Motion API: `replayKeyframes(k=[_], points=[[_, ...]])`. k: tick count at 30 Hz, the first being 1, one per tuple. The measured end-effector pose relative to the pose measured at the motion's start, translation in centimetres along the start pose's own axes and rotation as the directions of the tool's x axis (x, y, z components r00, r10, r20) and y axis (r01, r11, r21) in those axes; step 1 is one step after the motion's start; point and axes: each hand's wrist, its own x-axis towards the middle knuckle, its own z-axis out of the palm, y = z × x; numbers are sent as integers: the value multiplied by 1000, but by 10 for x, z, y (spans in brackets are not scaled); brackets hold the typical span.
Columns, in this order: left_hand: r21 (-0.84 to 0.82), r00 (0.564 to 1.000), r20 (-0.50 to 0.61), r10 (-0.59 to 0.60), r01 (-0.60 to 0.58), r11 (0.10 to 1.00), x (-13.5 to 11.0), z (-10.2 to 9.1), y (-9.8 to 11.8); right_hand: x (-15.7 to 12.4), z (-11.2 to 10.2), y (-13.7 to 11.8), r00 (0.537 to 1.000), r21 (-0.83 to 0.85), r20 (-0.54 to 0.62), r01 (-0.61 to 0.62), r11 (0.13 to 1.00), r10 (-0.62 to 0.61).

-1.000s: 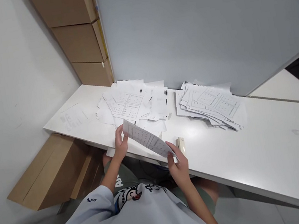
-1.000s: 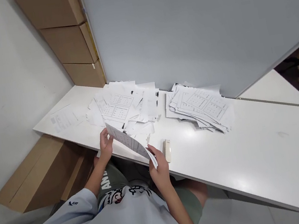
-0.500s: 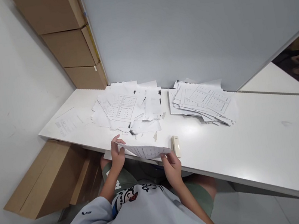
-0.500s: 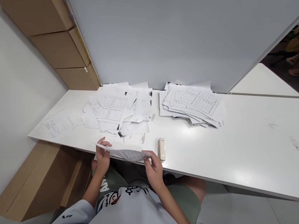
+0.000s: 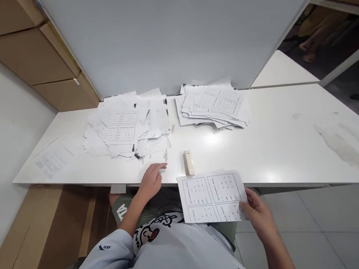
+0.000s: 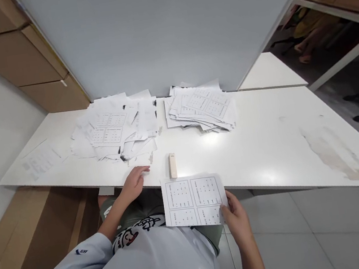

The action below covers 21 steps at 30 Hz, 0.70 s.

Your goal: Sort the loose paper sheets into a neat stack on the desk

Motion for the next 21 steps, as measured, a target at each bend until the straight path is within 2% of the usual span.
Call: replayKeyframes(k=[2, 4, 7, 12, 21], points=[[56, 986, 100, 130, -136, 989, 16, 12, 17, 2, -8, -1, 999, 43, -20, -46, 998, 47], [101, 948, 219, 232, -259, 961, 28, 26, 30, 4, -11, -6, 997, 86, -38, -67, 994, 70], [142, 915, 315, 253, -309, 940, 39, 43, 36, 5, -9, -14, 994, 165, -103, -27, 986, 44], [132, 931, 295, 214, -261, 956, 42, 51, 27, 8, -3, -21, 987, 185, -161, 1, 983, 29], [214, 944, 255, 207, -265, 940, 40, 59, 26, 17, 1, -22, 990, 130, -133, -19, 991, 37]])
